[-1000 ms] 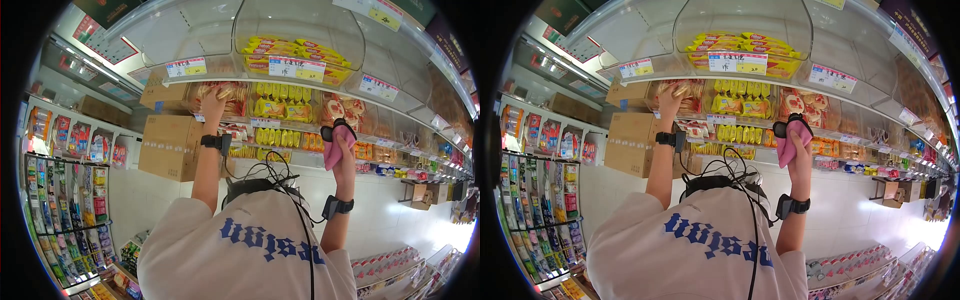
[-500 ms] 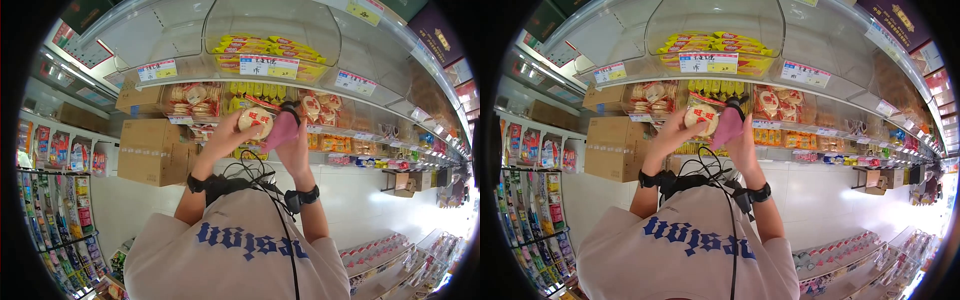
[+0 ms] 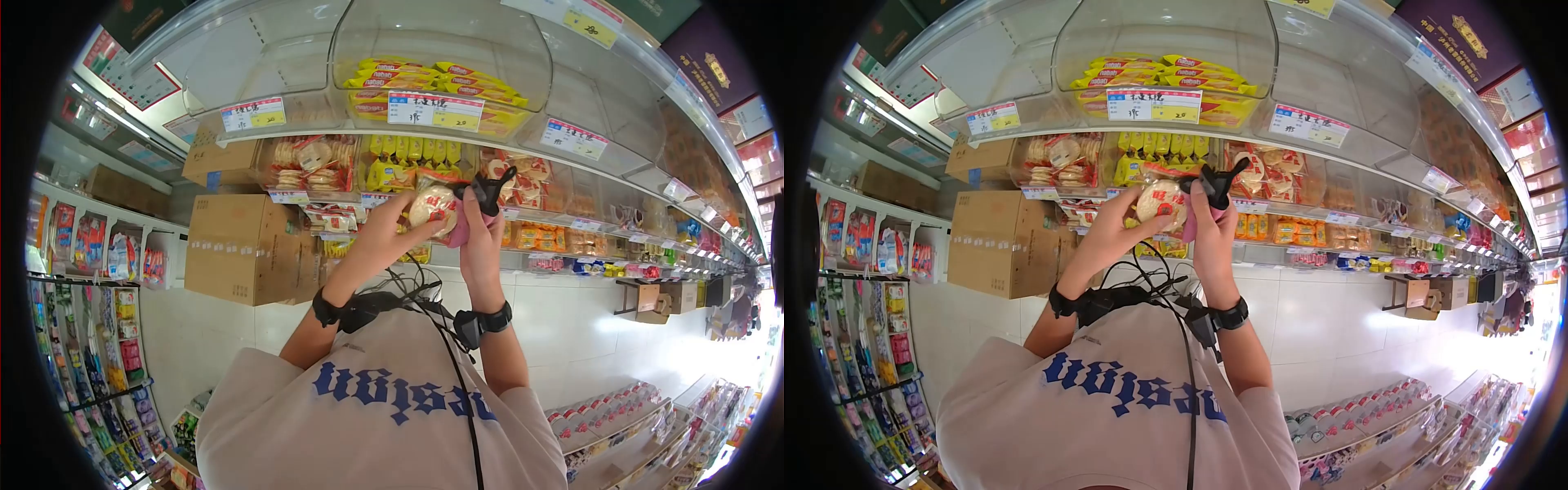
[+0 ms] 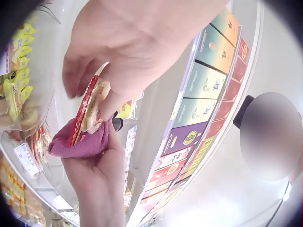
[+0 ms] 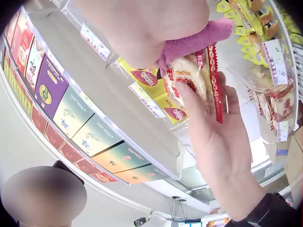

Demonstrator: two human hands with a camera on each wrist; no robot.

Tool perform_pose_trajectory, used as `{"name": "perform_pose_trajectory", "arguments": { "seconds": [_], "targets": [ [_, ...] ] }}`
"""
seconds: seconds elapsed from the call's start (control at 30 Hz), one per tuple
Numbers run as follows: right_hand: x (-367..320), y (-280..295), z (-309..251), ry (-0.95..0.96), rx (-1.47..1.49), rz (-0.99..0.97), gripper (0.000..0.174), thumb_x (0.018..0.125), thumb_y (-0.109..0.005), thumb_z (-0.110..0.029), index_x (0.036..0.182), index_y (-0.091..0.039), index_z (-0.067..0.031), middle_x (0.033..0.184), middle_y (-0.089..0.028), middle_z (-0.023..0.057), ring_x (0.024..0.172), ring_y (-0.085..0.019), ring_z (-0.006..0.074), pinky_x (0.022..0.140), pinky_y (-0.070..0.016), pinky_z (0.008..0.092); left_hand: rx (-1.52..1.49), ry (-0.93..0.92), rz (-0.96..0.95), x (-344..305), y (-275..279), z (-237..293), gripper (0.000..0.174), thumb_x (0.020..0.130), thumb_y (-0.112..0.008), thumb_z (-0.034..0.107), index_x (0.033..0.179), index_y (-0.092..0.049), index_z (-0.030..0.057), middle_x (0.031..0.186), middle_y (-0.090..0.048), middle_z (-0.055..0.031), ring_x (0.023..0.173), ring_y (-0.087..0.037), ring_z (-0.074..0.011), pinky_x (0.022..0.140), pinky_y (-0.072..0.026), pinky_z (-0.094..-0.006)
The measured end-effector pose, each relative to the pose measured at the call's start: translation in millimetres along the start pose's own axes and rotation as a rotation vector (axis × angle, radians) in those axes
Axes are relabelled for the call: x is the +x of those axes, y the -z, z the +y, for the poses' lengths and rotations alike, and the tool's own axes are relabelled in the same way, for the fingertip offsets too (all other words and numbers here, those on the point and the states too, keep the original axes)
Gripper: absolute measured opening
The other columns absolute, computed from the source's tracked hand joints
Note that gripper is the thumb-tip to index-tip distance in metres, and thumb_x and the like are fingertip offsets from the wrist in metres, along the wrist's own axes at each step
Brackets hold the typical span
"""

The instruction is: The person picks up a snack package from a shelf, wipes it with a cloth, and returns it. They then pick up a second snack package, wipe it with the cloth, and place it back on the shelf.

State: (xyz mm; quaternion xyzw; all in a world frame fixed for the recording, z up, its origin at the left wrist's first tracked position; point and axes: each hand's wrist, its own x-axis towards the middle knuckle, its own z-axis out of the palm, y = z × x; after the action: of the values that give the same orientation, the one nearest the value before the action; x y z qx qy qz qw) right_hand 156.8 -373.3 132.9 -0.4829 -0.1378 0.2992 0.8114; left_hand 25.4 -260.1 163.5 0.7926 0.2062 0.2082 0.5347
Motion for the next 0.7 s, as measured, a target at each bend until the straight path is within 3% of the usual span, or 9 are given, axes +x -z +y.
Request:
{"name": "perform_pose_trajectory", "arguments": {
  "seconds": [0.13, 0.23, 0.33, 0.4, 0.43, 0.47, 0.53, 0.63, 0.7],
  "targets": [
    [7.7, -12.0, -7.7, 0.205, -0.008, 0.252, 0.021, 0.100, -0.065, -0.025, 0.102, -0.066, -0.0044, 0.075, -0.061, -0.0051, 0.062, -0.050, 0.0013, 0.055, -0.0366, 0.0189, 0.176, -0.235, 0.213, 0.9, 2.1, 2.6, 0.044, 0.089, -0.076, 0.016, 0.127, -0.058, 0.0048, 0.123, -0.063, -0.0111, 0.106, -0.065, -0.0210, 0.089, -0.0517, -0.0318],
    [-5.9, -9.9, -10.6, 0.211, -0.222, 0.109, 0.022, 0.101, -0.063, -0.025, 0.103, -0.065, -0.0036, 0.079, -0.063, -0.0035, 0.066, -0.052, 0.0021, 0.055, -0.0382, 0.0186, 0.155, -0.353, 0.235, 4.9, -8.4, 10.3, 0.045, 0.094, -0.070, 0.017, 0.134, -0.054, 0.0030, 0.126, -0.060, -0.0105, 0.101, -0.065, -0.0181, 0.087, -0.0512, -0.0300],
    [-20.3, -17.8, -5.3, 0.161, -0.308, -0.083, 0.022, 0.103, -0.059, -0.020, 0.112, -0.062, -0.0010, 0.085, -0.063, -0.0018, 0.073, -0.054, 0.0024, 0.058, -0.0417, 0.0193, -0.373, -0.036, 0.133, 2.8, -17.0, 8.7, 0.049, 0.099, -0.064, 0.025, 0.137, -0.050, -0.0014, 0.121, -0.062, -0.0153, 0.105, -0.064, -0.0215, 0.093, -0.0502, -0.0340],
    [-15.8, -31.2, 4.6, 0.310, -0.388, -0.127, 0.023, 0.104, -0.056, -0.017, 0.119, -0.059, 0.0002, 0.088, -0.062, -0.0012, 0.074, -0.053, 0.0019, 0.058, -0.0424, 0.0192, -0.371, 0.075, 0.083, 0.7, -10.3, 19.7, 0.049, 0.101, -0.060, 0.028, 0.138, -0.049, -0.0032, 0.121, -0.061, -0.0155, 0.106, -0.063, -0.0187, 0.090, -0.0514, -0.0324],
    [-20.5, -36.4, 3.0, 0.263, -0.327, -0.146, 0.026, 0.104, -0.055, -0.014, 0.125, -0.056, 0.0009, 0.090, -0.063, -0.0008, 0.072, -0.053, 0.0017, 0.060, -0.0431, 0.0192, -0.369, 0.131, 0.055, -0.1, -7.0, 24.4, 0.050, 0.103, -0.058, 0.029, 0.139, -0.048, -0.0041, 0.121, -0.061, -0.0155, 0.107, -0.062, -0.0173, 0.089, -0.0520, -0.0316],
    [-25.4, -42.8, 0.1, 0.215, -0.266, -0.161, 0.030, 0.104, -0.053, -0.012, 0.131, -0.052, 0.0017, 0.092, -0.063, -0.0004, 0.071, -0.053, 0.0016, 0.061, -0.0439, 0.0191, -0.353, 0.118, 0.028, 0.6, -5.3, 21.2, 0.050, 0.103, -0.058, 0.027, 0.140, -0.047, -0.0040, 0.120, -0.060, -0.0122, 0.104, -0.061, -0.0144, 0.089, -0.0511, -0.0295],
    [-18.3, -30.7, 11.1, 0.154, -0.223, -0.175, 0.028, 0.104, -0.055, -0.012, 0.128, -0.055, 0.0022, 0.093, -0.066, 0.0012, 0.071, -0.055, 0.0038, 0.063, -0.0466, 0.0199, -0.323, 0.092, -0.023, 2.3, -4.0, 8.7, 0.049, 0.103, -0.058, 0.024, 0.142, -0.045, -0.0036, 0.116, -0.059, -0.0056, 0.098, -0.057, -0.0084, 0.090, -0.0492, -0.0254],
    [-8.8, -13.1, 5.7, 0.001, -0.242, -0.183, 0.023, 0.102, -0.058, -0.012, 0.120, -0.059, 0.0025, 0.094, -0.068, 0.0033, 0.074, -0.062, 0.0075, 0.068, -0.0511, 0.0217, -0.174, -0.094, 0.009, 0.9, -4.9, -5.9, 0.046, 0.102, -0.061, 0.022, 0.138, -0.048, -0.0042, 0.117, -0.059, -0.0058, 0.099, -0.057, -0.0088, 0.088, -0.0497, -0.0258],
    [-4.7, -12.1, -2.0, -0.043, -0.188, -0.174, 0.019, 0.101, -0.060, -0.012, 0.114, -0.061, 0.0022, 0.094, -0.069, 0.0046, 0.079, -0.066, 0.0099, 0.071, -0.0536, 0.0228, -0.369, -0.027, -0.042, 4.4, 0.6, -8.8, 0.044, 0.101, -0.063, 0.019, 0.135, -0.049, -0.0040, 0.115, -0.059, -0.0052, 0.100, -0.057, -0.0094, 0.088, -0.0497, -0.0260]
  ]
}}
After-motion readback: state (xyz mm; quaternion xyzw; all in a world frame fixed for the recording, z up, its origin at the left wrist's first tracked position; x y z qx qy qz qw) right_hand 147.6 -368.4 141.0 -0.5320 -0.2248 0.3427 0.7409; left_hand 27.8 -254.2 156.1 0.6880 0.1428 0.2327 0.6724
